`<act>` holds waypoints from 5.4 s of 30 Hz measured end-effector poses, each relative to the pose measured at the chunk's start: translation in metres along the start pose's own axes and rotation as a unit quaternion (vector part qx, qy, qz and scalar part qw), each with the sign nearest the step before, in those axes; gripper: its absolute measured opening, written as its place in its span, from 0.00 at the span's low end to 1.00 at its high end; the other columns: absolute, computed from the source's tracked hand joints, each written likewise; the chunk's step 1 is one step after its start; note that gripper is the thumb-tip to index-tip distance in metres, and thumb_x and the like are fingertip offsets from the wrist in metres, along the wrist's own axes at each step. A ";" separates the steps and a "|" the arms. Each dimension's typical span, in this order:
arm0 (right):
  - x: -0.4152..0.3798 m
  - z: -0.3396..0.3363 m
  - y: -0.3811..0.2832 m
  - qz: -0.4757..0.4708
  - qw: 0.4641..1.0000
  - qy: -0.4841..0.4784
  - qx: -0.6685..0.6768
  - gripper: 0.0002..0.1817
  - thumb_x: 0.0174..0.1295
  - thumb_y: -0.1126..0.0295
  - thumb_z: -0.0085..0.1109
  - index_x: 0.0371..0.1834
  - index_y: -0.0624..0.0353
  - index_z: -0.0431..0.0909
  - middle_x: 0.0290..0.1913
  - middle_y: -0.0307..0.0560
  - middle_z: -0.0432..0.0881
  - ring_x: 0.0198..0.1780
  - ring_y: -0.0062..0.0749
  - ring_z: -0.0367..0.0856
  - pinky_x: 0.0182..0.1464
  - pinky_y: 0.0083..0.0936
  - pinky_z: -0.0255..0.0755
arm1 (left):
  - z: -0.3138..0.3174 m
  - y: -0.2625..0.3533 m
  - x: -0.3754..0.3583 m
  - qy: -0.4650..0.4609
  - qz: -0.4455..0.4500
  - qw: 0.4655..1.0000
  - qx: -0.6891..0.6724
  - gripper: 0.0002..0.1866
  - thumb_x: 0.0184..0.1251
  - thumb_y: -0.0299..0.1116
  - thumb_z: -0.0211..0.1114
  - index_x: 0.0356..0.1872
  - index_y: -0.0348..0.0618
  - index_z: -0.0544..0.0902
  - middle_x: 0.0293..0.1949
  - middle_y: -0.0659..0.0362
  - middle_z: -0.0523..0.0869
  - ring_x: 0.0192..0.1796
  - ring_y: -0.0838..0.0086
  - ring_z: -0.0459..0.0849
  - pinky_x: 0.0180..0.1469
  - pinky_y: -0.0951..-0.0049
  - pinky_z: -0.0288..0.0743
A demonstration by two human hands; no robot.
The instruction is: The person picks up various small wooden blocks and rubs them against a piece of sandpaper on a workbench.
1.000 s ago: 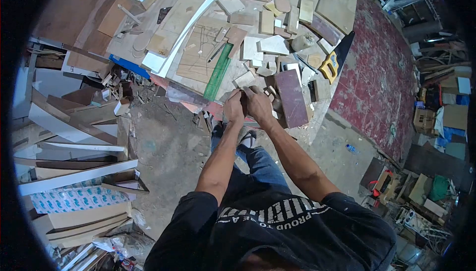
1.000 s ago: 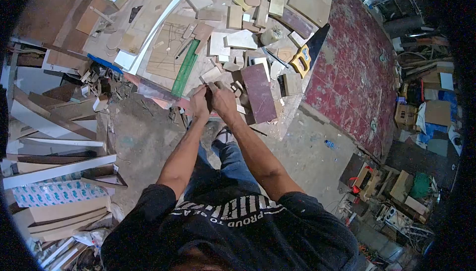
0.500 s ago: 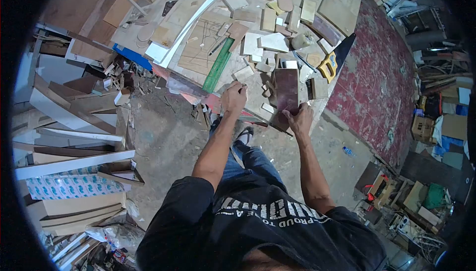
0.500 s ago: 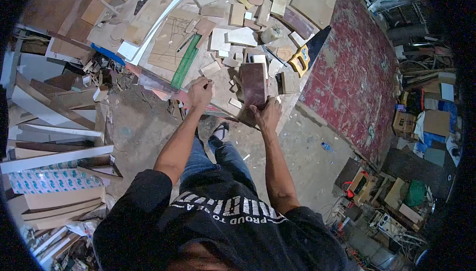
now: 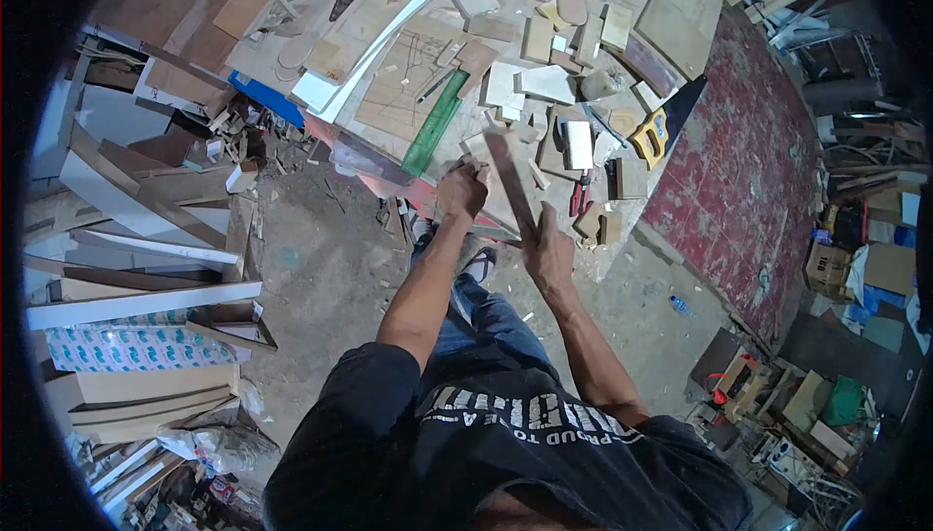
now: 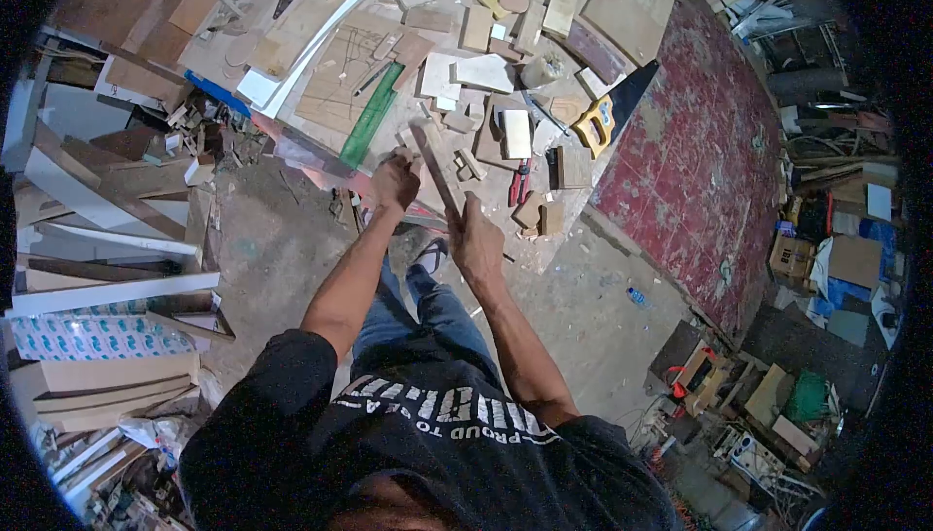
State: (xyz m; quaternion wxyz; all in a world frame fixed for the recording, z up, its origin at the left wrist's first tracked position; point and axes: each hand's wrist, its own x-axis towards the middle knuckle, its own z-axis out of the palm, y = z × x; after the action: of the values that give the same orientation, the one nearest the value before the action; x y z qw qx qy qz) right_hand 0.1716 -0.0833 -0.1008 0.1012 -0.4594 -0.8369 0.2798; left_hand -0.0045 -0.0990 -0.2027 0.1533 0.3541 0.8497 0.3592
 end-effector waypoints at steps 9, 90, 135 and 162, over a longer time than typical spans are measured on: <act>-0.009 0.004 0.006 -0.035 0.998 0.061 -0.002 0.18 0.65 0.65 0.58 0.52 0.60 0.65 0.29 0.60 0.80 0.30 0.61 0.80 0.29 0.49 0.71 | 0.009 -0.011 -0.003 -0.047 -0.018 0.998 0.023 0.12 0.63 0.43 0.62 0.37 0.48 0.86 0.41 0.53 0.86 0.44 0.52 0.84 0.46 0.56 0.78; 0.027 -0.031 0.025 0.021 0.977 0.157 0.142 0.22 0.62 0.61 0.66 0.53 0.64 0.74 0.24 0.52 0.79 0.23 0.35 0.76 0.27 0.32 0.71 | 0.010 0.012 -0.010 -0.042 -0.106 0.993 0.006 0.17 0.58 0.40 0.66 0.43 0.40 0.84 0.41 0.42 0.84 0.47 0.45 0.82 0.49 0.52 0.77; 0.146 -0.141 -0.103 -0.105 0.993 0.053 -0.005 0.08 0.59 0.71 0.52 0.38 0.64 0.74 0.35 0.59 0.79 0.40 0.57 0.79 0.41 0.44 0.72 | -0.123 0.171 0.132 -0.348 0.064 0.796 -0.491 0.12 0.79 0.39 0.49 0.40 0.43 0.76 0.24 0.67 0.72 0.15 0.87 0.62 0.13 0.84 0.52; 0.154 -0.103 -0.078 -0.182 0.979 0.077 0.057 0.07 0.62 0.75 0.55 0.27 0.64 0.70 0.27 0.56 0.73 0.32 0.55 0.73 0.37 0.42 0.68 | -0.115 0.151 0.113 -0.310 0.018 0.832 -0.460 0.17 0.80 0.46 0.46 0.41 0.46 0.77 0.16 0.70 0.65 0.13 0.88 0.60 0.15 0.83 0.53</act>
State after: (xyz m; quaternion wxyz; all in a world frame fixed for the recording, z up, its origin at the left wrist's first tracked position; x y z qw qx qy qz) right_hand 0.0744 0.0497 0.0138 0.2410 -0.3131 -0.8788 0.2675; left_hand -0.0686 -0.0025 -0.0150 0.5473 0.3507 0.4879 0.5826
